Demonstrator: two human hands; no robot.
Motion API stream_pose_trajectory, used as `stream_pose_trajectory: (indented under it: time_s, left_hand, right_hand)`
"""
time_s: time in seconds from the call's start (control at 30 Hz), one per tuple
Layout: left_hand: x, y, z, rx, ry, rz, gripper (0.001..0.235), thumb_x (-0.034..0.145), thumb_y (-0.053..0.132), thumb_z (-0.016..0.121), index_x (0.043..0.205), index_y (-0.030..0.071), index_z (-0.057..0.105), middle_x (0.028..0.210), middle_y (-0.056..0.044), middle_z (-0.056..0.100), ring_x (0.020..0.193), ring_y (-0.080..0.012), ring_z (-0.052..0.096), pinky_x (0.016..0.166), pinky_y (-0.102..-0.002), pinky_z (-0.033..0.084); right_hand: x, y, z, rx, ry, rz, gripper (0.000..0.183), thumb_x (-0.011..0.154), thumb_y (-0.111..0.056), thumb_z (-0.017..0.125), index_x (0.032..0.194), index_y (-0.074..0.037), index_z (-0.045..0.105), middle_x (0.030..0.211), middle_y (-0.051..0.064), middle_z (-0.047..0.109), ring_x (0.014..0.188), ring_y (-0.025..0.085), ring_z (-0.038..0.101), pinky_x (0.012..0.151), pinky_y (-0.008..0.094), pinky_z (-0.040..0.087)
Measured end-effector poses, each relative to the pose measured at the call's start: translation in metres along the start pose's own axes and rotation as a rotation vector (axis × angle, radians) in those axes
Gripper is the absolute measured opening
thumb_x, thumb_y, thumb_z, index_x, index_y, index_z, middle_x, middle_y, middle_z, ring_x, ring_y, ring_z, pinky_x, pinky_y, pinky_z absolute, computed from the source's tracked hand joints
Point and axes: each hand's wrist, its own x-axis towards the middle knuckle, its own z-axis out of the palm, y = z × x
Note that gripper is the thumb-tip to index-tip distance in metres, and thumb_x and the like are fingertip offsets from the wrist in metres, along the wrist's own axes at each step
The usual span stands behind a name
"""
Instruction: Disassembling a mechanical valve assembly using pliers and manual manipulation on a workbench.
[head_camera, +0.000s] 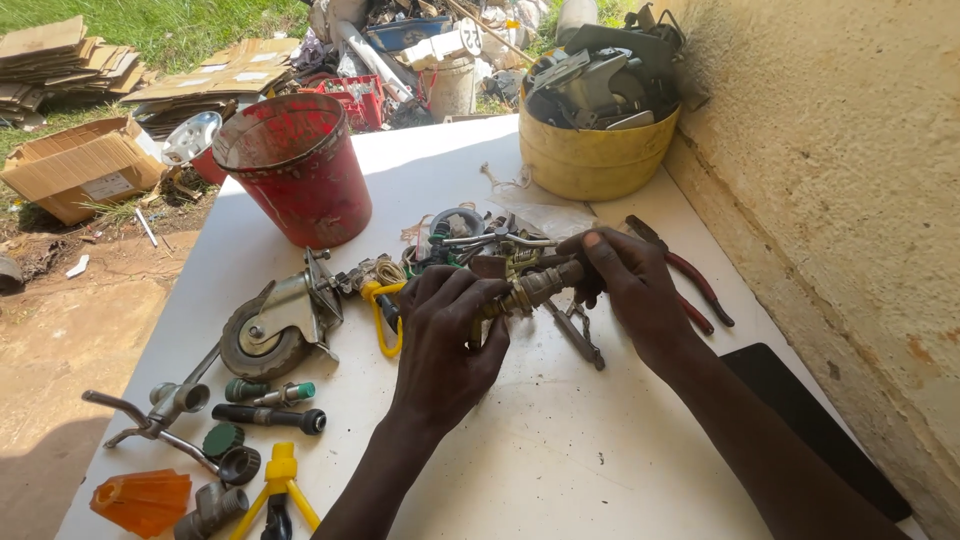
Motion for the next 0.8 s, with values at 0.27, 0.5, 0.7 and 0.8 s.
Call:
stream_pose_trajectory:
  time_s: [0.27,0.5,0.7,0.8]
  left_hand:
    - [-0.013,-0.004,-0.011,0.111,0.049,0.089,0.025,0.080,0.007,0.066,0.104,0.009,0.071,0.089,-0.006,0.066,0.098,-0.0266,0.057,0.094,-0.046,0.037]
    - [-0.014,-0.006,-0.015,0.139,0.035,0.136,0.022,0.080,0.009,0.061,0.101,0.008,0.066,0.090,-0.003,0.062,0.091,-0.0256,0.055,0.090,-0.042,0.034]
    - [-0.018,-0.009,-0.012,0.036,-0.023,0.047,0.017,0.081,0.012,0.065,0.097,0.007,0.066,0.091,-0.003,0.061,0.091,-0.0244,0.057,0.083,-0.038,0.035]
    - [-0.020,-0.015,-0.011,0.071,-0.062,0.060,0.023,0.083,0.016,0.068,0.105,0.008,0.069,0.092,-0.004,0.061,0.090,-0.0244,0.057,0.080,-0.039,0.035]
  right_hand:
    - [-0.013,-0.013,0.015,-0.106,-0.081,0.041,0.036,0.105,-0.025,0.046,0.085,-0.002,0.066,0.061,0.009,0.060,0.053,0.015,0.056,0.049,0.029,0.048]
    - [-0.021,-0.019,0.024,-0.460,-0.135,-0.034,0.043,0.103,-0.032,0.050,0.065,-0.013,0.046,0.057,-0.004,0.038,0.056,0.008,0.036,0.052,0.030,0.026]
    - [-0.022,-0.024,0.023,-0.401,-0.116,-0.030,0.041,0.102,-0.034,0.051,0.068,-0.011,0.053,0.054,-0.001,0.045,0.049,0.009,0.039,0.046,0.027,0.029]
    - [-0.021,-0.028,0.024,-0.331,-0.146,-0.004,0.039,0.103,-0.030,0.049,0.071,-0.008,0.056,0.057,0.002,0.053,0.050,0.011,0.047,0.048,0.026,0.036]
